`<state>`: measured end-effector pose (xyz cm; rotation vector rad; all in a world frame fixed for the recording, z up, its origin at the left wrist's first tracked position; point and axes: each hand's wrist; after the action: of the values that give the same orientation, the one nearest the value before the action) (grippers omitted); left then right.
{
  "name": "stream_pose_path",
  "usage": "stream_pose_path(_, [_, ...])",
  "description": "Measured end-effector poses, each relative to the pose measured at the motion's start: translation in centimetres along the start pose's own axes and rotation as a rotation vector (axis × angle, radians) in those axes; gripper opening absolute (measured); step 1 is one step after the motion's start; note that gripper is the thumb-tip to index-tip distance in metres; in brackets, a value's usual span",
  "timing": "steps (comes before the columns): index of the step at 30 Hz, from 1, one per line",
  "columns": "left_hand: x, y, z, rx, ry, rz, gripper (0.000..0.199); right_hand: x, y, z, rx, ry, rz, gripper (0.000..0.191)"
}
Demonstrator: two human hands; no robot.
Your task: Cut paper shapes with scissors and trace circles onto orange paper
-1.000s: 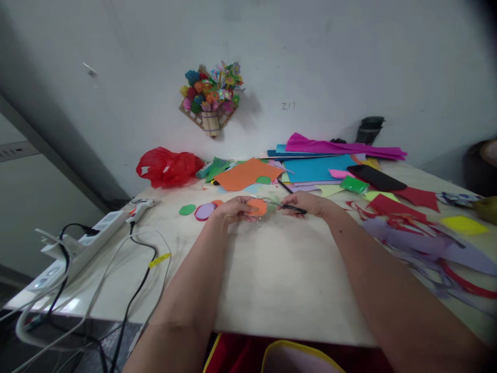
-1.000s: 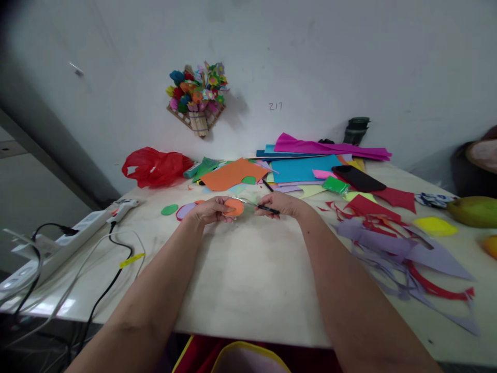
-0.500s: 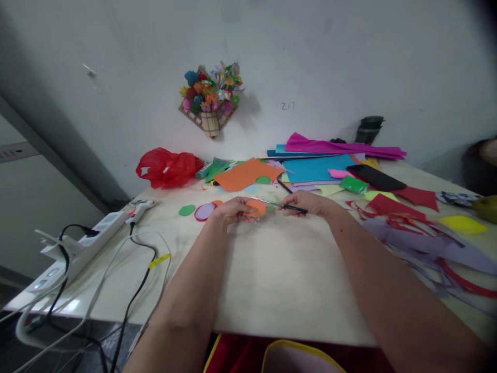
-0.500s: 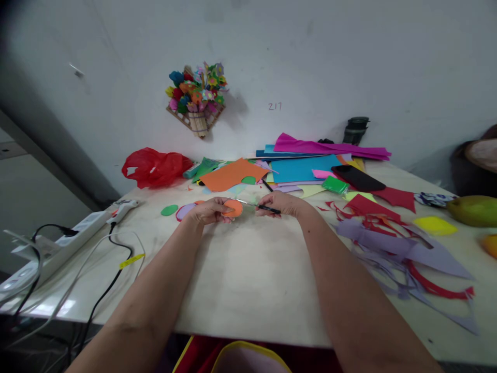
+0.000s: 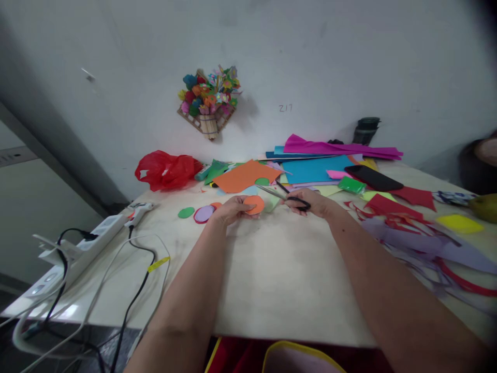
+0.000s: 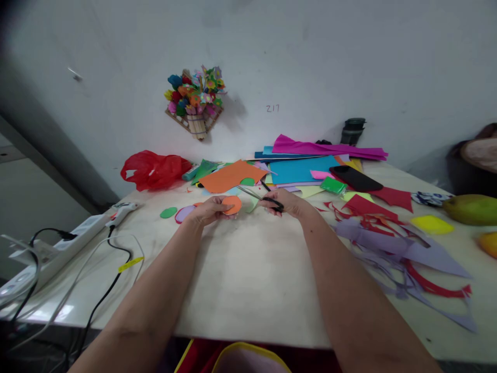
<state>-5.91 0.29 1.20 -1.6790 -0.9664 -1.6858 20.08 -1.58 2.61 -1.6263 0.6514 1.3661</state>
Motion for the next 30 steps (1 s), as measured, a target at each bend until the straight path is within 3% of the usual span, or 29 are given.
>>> stream_pose_path(6, [-0.1,0.1,0.3,0.092,0.101,-0.008,0.029,0.2,-0.1,-0.2,0.086,0.011,0.06,0.027])
stream_pose_path(10, [-0.3,0.2,0.6,0.142,0.12,0.018,0.031,0.5,0.1,0.3,0.158,0.048,-0.028,0.031])
stream_pose_path(15, [-0.2,0.5,0.8,0.233,0.143,0.019,0.034,0.5,1.1,1.5,0.312,0.208,-0.326,0.029])
stream_pose_path(20, [-0.3,0.4,1.0,0.295,0.142,0.008,0.035,-0.2,2.8,2.2,0.396,0.133,-0.88,0.024])
stream_pose_path(22, [-0.4,0.4,1.1,0.318,0.147,0.008,0.035,-0.3,3.2,2.2,0.407,0.157,-0.998,0.025])
stream_pose_path(25, [-0.4,0.4,1.3,0.357,0.142,0.009,0.035,-0.3,3.4,2.2,0.355,0.188,-0.998,0.025])
stream_pose_path(30, [-0.3,0.7,1.3,0.385,0.166,0.04,0.037,-0.3,3.1,2.2,0.302,0.15,-0.779,0.027])
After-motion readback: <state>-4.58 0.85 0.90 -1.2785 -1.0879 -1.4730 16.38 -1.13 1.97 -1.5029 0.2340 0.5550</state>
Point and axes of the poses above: each hand's wrist, its own z-axis towards the middle knuckle, its own y-axis out of the palm, x = y × z, and after that the axes turned 1 degree about -z, right-handed
